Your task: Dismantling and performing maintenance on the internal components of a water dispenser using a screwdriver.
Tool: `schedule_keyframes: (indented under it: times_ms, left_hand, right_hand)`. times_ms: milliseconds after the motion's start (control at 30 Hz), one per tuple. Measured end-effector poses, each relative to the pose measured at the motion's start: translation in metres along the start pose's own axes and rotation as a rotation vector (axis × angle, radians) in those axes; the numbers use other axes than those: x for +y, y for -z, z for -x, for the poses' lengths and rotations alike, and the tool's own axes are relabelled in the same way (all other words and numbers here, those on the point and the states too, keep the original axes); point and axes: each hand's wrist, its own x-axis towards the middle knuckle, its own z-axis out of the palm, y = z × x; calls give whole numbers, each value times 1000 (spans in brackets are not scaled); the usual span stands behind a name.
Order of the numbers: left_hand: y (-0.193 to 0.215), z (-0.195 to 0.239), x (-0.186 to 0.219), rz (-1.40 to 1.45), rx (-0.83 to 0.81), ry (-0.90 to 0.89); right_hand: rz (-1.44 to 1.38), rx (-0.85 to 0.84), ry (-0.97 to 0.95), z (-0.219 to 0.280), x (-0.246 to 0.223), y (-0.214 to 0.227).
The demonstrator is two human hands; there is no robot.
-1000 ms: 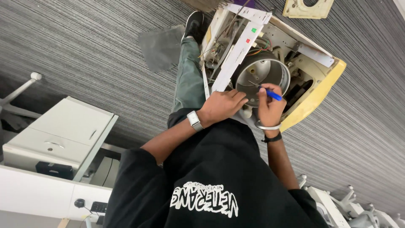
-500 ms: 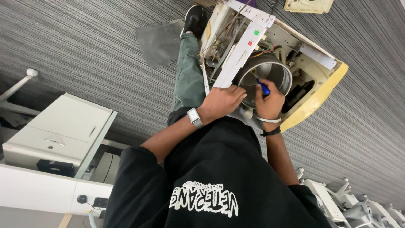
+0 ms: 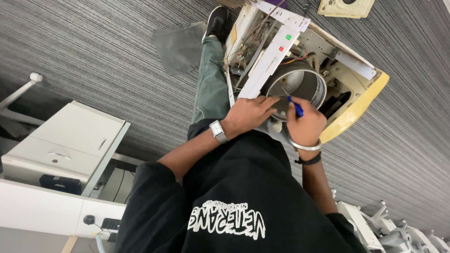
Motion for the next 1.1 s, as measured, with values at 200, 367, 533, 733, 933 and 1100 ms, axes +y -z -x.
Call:
schedule_keyframes:
  times_ms: [200, 367, 533, 733, 933, 1100]
  left_hand:
    - [-3, -9, 3, -83, -177, -102]
    - [-17, 0, -11, 68, -21, 17]
    - [-20, -5, -10, 228, 134, 279]
    - [-13, -5, -11, 420, 314, 441]
    - [-10, 2, -12, 700, 453, 568]
    - [-4, -5, -20, 683, 539, 687]
  right_hand:
    - [-245, -207, 177, 13, -26, 44]
    - [-573, -464, 99, -23, 20, 28]
    - [401, -471, 35, -60, 79, -50]
    - [673, -412, 272, -92, 166, -172]
    - [847, -576, 289, -98, 149, -163]
    - [791, -607, 495, -103, 178, -173]
